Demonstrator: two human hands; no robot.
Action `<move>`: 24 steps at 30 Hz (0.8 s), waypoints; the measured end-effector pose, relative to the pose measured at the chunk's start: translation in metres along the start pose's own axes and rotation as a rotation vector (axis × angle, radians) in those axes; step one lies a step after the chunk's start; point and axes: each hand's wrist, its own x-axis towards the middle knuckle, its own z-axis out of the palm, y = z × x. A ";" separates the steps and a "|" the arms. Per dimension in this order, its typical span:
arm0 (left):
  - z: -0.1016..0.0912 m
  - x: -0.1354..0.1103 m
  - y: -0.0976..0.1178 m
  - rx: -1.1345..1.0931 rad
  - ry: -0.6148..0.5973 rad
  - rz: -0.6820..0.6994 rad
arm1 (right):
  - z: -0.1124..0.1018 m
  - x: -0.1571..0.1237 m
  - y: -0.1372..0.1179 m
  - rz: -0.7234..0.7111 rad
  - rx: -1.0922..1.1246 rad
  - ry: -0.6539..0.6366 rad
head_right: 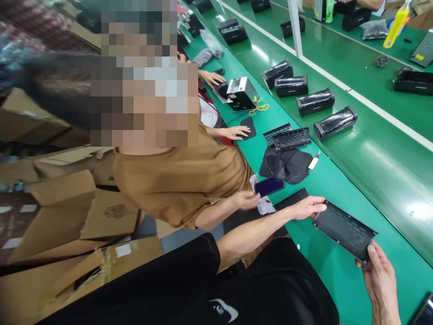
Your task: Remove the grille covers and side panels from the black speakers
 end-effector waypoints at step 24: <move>-0.045 -0.065 -0.021 -0.651 -0.112 -0.144 | 0.241 0.205 -0.100 -0.034 -0.312 -0.151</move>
